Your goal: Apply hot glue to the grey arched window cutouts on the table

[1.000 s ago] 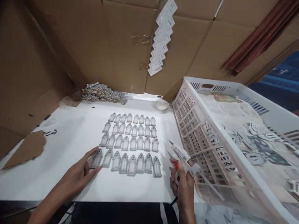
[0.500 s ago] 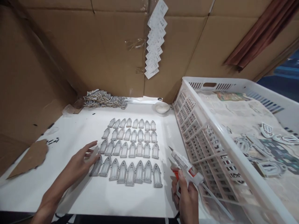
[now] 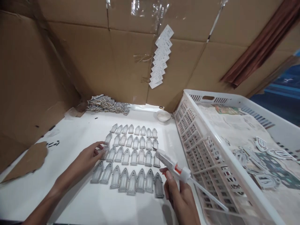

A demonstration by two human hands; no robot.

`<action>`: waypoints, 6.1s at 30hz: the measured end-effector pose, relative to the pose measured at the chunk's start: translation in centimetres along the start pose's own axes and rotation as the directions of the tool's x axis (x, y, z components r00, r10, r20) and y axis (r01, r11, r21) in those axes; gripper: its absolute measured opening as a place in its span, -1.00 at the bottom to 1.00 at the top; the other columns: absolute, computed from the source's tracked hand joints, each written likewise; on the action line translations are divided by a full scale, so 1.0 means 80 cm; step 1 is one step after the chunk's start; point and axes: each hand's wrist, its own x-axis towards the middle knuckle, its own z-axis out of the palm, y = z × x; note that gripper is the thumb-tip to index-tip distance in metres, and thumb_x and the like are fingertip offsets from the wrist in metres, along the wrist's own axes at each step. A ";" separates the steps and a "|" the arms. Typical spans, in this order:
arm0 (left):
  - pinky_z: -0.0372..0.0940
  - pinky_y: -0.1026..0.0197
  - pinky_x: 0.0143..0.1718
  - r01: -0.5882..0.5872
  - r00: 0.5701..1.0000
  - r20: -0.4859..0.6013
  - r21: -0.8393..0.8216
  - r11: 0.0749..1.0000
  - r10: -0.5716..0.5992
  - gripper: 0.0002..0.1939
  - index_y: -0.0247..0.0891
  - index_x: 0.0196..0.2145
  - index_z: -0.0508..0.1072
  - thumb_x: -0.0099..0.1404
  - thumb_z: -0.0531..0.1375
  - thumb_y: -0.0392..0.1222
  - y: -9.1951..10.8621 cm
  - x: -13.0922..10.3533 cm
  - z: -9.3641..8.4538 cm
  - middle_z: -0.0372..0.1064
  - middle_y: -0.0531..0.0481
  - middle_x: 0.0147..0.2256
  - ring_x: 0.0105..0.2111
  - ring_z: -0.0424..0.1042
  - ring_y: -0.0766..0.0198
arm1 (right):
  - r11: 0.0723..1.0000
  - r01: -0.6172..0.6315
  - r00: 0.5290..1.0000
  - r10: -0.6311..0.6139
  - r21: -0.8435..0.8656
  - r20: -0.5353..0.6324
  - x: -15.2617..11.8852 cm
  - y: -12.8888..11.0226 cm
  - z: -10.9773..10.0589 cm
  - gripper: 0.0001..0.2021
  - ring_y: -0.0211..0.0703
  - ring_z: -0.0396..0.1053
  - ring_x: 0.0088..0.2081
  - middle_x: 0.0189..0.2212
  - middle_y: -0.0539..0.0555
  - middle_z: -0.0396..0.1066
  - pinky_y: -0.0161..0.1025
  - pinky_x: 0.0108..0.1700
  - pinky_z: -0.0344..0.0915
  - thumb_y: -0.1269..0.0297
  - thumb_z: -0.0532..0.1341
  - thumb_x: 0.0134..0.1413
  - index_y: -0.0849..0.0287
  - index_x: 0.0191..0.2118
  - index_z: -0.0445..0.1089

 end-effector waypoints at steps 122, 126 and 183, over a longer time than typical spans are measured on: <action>0.25 0.13 -0.23 -0.091 0.952 0.286 -0.076 0.993 0.109 -0.55 -0.05 0.18 0.47 0.38 0.19 0.01 -0.032 0.033 0.004 0.65 -0.01 -0.18 -0.22 0.53 0.10 | 0.542 0.448 0.731 0.235 -0.711 0.640 0.078 -0.135 0.188 -0.41 -0.16 0.21 -0.51 -0.60 -0.04 0.23 -0.22 -0.41 0.09 -0.32 0.08 0.36 0.12 -0.42 0.39; 0.24 0.13 -0.24 -0.098 0.951 0.287 -0.066 0.993 0.113 -0.54 -0.05 0.19 0.47 0.37 0.19 0.03 -0.031 0.033 0.003 0.65 0.00 -0.18 -0.20 0.53 0.08 | 0.365 0.623 0.699 0.138 -0.692 0.702 0.066 -0.150 0.199 -0.42 -0.14 0.22 -0.51 -0.59 0.01 0.26 -0.19 -0.39 0.00 -0.27 0.02 0.41 0.06 -0.51 0.16; -0.10 0.17 -0.47 -0.530 0.848 0.080 0.093 0.843 0.525 -0.65 -0.09 -0.37 0.69 0.48 0.17 -0.01 -0.025 0.013 0.026 0.44 0.09 -0.62 -0.62 0.27 0.35 | 0.291 0.588 0.763 0.110 -0.754 0.637 0.086 -0.160 0.191 -0.49 -0.09 0.28 -0.44 -0.54 0.04 0.35 -0.20 -0.33 0.06 -0.19 0.00 0.44 0.06 -0.45 0.19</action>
